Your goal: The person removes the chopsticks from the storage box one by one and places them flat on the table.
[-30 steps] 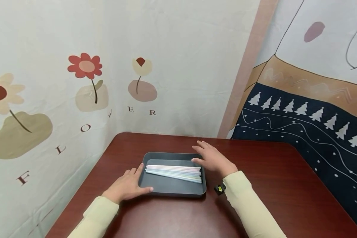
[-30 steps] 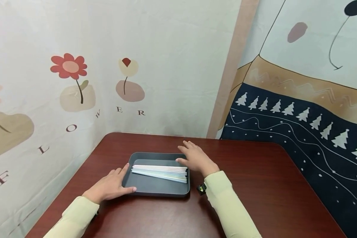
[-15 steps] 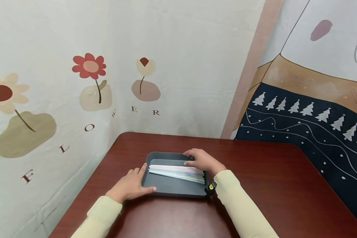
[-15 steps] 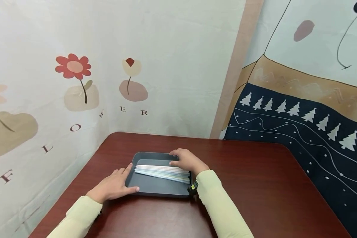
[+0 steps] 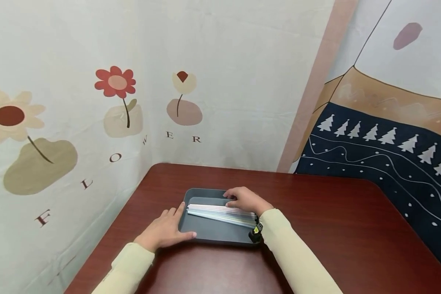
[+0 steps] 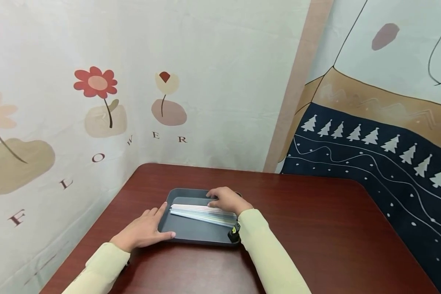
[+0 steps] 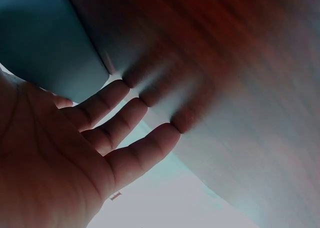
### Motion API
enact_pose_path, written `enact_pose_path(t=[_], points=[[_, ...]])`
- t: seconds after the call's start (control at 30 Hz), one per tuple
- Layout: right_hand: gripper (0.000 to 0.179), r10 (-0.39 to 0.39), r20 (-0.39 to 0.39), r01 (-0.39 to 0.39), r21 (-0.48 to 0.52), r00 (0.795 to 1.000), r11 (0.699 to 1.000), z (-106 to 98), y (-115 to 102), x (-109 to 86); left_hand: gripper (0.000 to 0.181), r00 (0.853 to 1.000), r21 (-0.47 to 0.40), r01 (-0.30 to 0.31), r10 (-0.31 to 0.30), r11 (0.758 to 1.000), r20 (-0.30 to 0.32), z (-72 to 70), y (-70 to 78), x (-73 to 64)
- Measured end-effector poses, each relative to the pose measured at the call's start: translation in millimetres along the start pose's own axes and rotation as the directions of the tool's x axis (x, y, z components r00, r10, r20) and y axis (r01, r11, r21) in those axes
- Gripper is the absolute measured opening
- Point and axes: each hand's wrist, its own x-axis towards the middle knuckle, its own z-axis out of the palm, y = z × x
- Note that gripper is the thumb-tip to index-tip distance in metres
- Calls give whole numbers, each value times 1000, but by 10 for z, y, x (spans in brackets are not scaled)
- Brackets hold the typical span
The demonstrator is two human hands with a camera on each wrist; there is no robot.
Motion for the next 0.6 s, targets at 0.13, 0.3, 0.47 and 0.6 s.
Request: enact_pose_path(t=[0.13,0.3,0.47,0.6], points=[[29,-13,10,13,19,1000,1000,76,38,27,123,1000,1,-3,3,1000,1,21,2,-3],[22,-37,-22,37,20,999,999,160,96,68,122,1000,2,-2,2,1000,2,24,13,6],[23,-29,-33,30,28,999,999,188,110,67,122,1000,-4,-1,2,1000,5,21,19,11],[21,-31,-47,32,23,998,999,197,122,82,122,1000,-2,-4,4,1000,9,5,23,16]])
